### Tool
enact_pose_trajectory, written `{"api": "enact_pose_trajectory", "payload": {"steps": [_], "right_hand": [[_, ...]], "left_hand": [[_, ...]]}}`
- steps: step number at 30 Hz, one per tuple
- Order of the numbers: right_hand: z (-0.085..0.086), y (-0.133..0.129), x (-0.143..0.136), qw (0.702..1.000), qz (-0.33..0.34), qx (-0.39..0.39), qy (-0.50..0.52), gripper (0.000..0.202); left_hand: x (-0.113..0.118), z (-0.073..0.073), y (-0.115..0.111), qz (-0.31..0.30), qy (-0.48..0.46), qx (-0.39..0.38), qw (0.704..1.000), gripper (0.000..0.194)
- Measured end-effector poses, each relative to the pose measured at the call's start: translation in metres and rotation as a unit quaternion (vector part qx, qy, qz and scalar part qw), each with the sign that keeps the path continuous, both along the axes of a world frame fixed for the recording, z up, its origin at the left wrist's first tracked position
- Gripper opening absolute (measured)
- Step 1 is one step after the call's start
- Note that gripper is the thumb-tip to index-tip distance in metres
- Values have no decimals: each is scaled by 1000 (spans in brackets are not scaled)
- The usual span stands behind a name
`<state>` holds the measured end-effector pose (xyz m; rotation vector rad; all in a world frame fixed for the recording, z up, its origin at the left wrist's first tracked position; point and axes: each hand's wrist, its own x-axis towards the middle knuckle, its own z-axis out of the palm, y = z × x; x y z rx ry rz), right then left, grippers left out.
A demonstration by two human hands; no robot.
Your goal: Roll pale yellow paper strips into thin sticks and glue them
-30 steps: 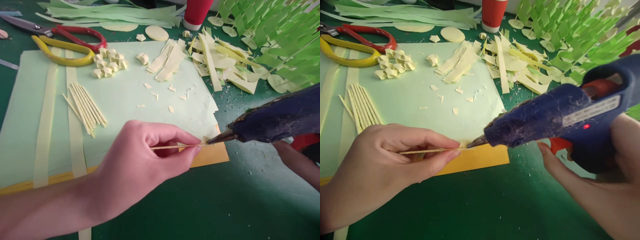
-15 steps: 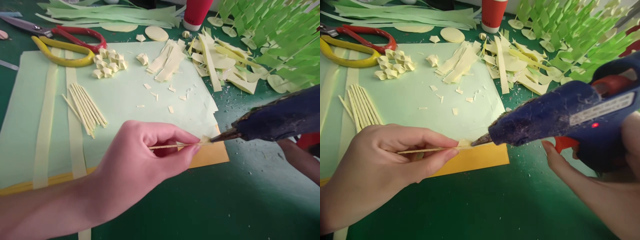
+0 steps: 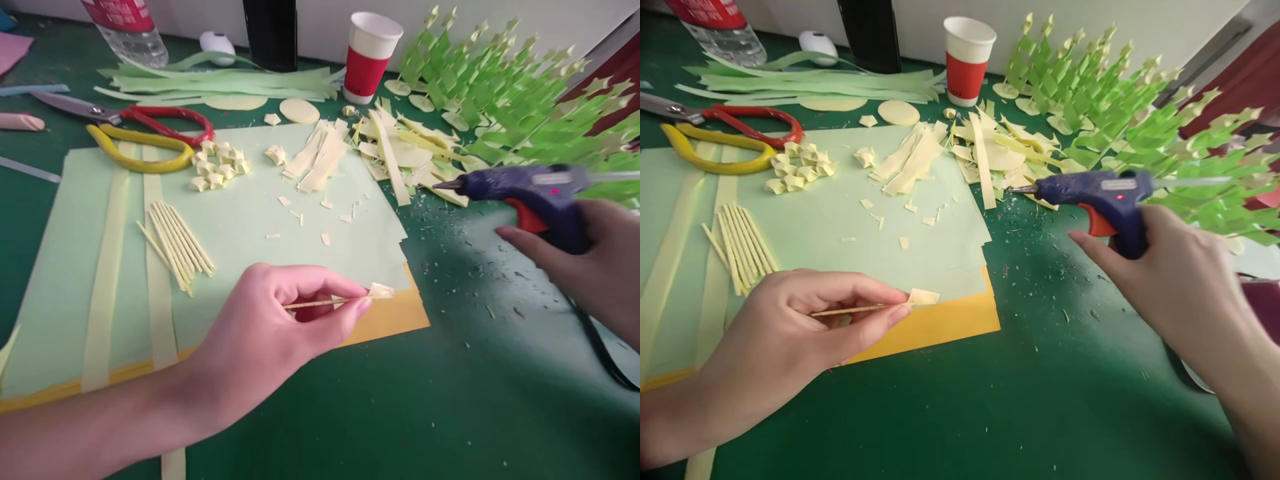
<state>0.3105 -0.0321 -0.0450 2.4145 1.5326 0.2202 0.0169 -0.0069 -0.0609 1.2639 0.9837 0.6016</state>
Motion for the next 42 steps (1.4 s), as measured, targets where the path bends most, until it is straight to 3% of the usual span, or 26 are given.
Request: {"api": "enact_pose_trajectory", "payload": {"steps": [1, 3, 6, 9, 11, 12, 13, 15, 17, 20, 23, 30, 42], "right_hand": [[3, 6, -7, 999, -32, -10, 23, 43], [5, 15, -16, 999, -30, -11, 40, 44], [4, 16, -21, 998, 18, 20, 49, 46], [9, 5, -24, 988, 72, 127, 50, 54], [18, -4, -31, 962, 133, 214, 107, 61], [22, -8, -36, 931, 183, 250, 195, 59], [26, -10, -41, 901, 214, 226, 302, 52], [34, -9, -54, 830, 204, 94, 511, 41], [39, -3, -65, 743, 172, -49, 644, 37], [44, 11, -77, 639, 148, -200, 728, 29], [47, 18, -82, 582, 141, -271, 754, 23], [44, 18, -85, 545, 129, -328, 761, 19], [42, 20, -87, 540, 113, -356, 754, 19]], "left_hand": [[0, 1, 0, -6, 6, 0, 1000, 9], [0, 4, 1, -13, 21, -7, 1000, 7], [2, 10, 0, -12, 43, -16, 999, 7], [3, 19, -3, -6, 61, -13, 998, 1], [4, 26, -4, -19, 71, 6, 997, 6], [4, 30, -5, -35, 82, 23, 996, 9], [3, 34, -5, -60, 94, 45, 993, 12], [1, 42, -4, -118, 119, 95, 981, 15], [-1, 50, -2, -173, 136, 146, 964, 17], [-5, 62, 1, -214, 154, 199, 944, 19], [-6, 68, 4, -237, 161, 219, 933, 20], [-4, 70, 7, -270, 136, 236, 924, 18], [-5, 72, 9, -299, 152, 304, 892, 18]]}}
